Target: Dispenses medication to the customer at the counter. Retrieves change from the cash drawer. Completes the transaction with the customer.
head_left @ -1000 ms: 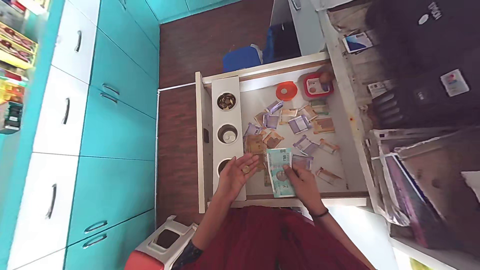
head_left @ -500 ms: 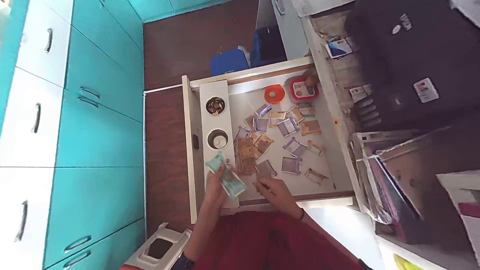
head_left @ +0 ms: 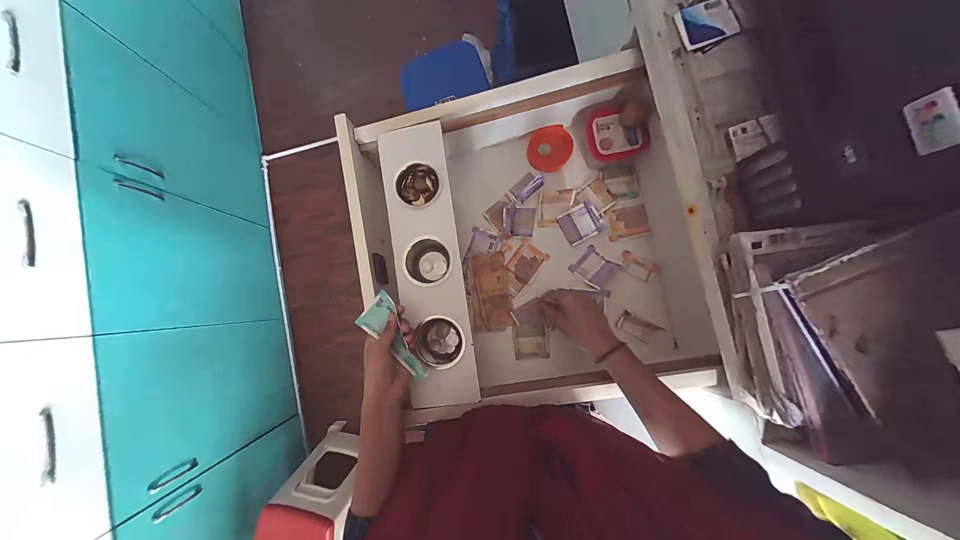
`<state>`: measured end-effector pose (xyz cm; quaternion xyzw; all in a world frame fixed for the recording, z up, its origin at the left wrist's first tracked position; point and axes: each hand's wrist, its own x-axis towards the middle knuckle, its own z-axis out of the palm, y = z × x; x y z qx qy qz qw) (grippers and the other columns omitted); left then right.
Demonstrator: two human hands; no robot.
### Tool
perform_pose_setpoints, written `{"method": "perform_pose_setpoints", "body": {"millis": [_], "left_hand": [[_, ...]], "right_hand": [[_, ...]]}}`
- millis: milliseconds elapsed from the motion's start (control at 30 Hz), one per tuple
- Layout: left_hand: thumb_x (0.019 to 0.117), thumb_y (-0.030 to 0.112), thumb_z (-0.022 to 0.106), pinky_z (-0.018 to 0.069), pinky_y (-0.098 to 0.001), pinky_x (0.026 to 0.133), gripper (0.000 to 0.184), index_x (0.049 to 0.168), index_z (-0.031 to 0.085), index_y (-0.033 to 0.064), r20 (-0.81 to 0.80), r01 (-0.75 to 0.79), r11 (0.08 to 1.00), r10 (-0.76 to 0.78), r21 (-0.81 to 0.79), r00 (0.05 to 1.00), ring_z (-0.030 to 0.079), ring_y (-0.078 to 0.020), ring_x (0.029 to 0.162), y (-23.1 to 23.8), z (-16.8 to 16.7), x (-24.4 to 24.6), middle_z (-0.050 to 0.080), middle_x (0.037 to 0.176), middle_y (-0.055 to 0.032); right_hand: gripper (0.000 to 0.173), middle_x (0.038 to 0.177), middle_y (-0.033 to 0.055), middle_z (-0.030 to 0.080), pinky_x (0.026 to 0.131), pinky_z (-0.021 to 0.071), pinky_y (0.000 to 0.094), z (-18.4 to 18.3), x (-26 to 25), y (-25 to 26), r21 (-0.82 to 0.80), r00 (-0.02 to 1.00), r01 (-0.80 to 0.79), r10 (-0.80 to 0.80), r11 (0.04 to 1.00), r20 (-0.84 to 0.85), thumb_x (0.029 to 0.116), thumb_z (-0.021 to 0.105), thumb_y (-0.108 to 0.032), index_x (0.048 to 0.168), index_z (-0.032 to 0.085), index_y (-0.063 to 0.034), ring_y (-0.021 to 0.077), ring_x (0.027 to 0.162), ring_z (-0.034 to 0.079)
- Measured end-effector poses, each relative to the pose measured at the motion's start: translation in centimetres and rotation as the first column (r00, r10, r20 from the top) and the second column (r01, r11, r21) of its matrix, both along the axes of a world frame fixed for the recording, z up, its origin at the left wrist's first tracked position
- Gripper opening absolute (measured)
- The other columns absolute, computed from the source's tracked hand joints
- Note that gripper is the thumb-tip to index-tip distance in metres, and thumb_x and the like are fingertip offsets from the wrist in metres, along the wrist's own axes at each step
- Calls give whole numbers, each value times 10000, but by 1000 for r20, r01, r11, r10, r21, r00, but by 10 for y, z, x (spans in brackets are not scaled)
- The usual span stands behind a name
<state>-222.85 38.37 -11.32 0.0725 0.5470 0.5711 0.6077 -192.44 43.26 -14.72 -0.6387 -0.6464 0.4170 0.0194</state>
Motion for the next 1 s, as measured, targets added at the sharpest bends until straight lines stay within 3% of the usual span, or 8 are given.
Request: {"method": "perform_pose_setpoints", "body": {"millis": [233, 400, 467, 567, 633, 767, 867, 1000], "left_hand": [[1075, 41, 383, 600, -228, 634, 143, 1134, 508, 4, -125, 196, 979, -202, -61, 971, 701, -86, 668, -2, 24, 22, 717, 786, -31], [1043, 19, 469, 624, -291, 703, 149, 1062, 603, -44, -119, 301, 950, -309, -83, 944, 735, -139, 744, -5, 18, 34, 746, 847, -83], [1039, 26, 490, 627, -313, 717, 148, 1065, 610, -57, -126, 299, 951, -307, -79, 943, 734, -151, 747, -6, 15, 38, 742, 846, -94], [1065, 71, 467, 621, -291, 711, 183, 1084, 608, -43, -178, 300, 949, -313, -98, 933, 721, -116, 733, -5, 18, 44, 724, 829, -58], [1097, 124, 400, 619, -273, 704, 255, 1090, 602, -30, -183, 325, 939, -340, -109, 922, 717, -94, 726, -4, 20, 47, 719, 821, -39], [1106, 254, 302, 593, -279, 818, 416, 1171, 602, -27, -182, 410, 910, -415, -65, 892, 696, -78, 867, -9, 14, 49, 707, 936, -40], [1031, 61, 501, 610, -287, 762, 220, 1177, 577, -85, -293, 357, 925, -379, -126, 878, 708, -103, 802, -13, 15, 51, 702, 922, -84], [963, -13, 612, 615, -289, 753, 237, 1180, 582, -102, -401, 302, 942, -335, -145, 853, 717, -111, 795, -21, 14, 45, 715, 935, -104]], "right_hand": [[406, 1142, 327, 644, 827, 497, 674, -31, -66, 48, -69, 981, 164, -155, 984, 121, 991, 677, -278, 1159, 641, 91, 511, 1064, 639], [246, 1071, 315, 674, 890, 485, 661, -33, -39, 44, 26, 964, 201, -193, 979, -184, 989, 654, -95, 1138, 667, 101, 480, 1011, 655], [258, 1059, 282, 694, 885, 527, 586, -16, -23, 36, 78, 939, 201, -169, 976, -300, 1002, 645, -81, 1188, 647, 97, 409, 967, 687], [228, 889, 26, 688, 749, 560, 258, 24, -11, 19, 3, 800, 204, -165, 979, -577, 1007, 578, -42, 1226, 599, 18, 50, 768, 647], [227, 887, -47, 703, 747, 575, 215, 48, -18, 5, -116, 703, 150, -189, 982, -686, 988, 555, -34, 1207, 613, -20, -5, 778, 661], [244, 954, 12, 725, 769, 586, 243, 51, -60, -12, -154, 708, 54, -147, 987, -691, 994, 601, -100, 1209, 636, 9, 31, 816, 683], [216, 927, 99, 719, 740, 575, 323, 34, -78, -8, -27, 828, 102, -100, 994, -552, 999, 649, -150, 1105, 700, 31, 126, 771, 678], [273, 1035, 280, 695, 857, 514, 603, 13, -61, 30, 119, 955, 183, -147, 976, -259, 1046, 589, -157, 1115, 702, 82, 421, 937, 674]]}}
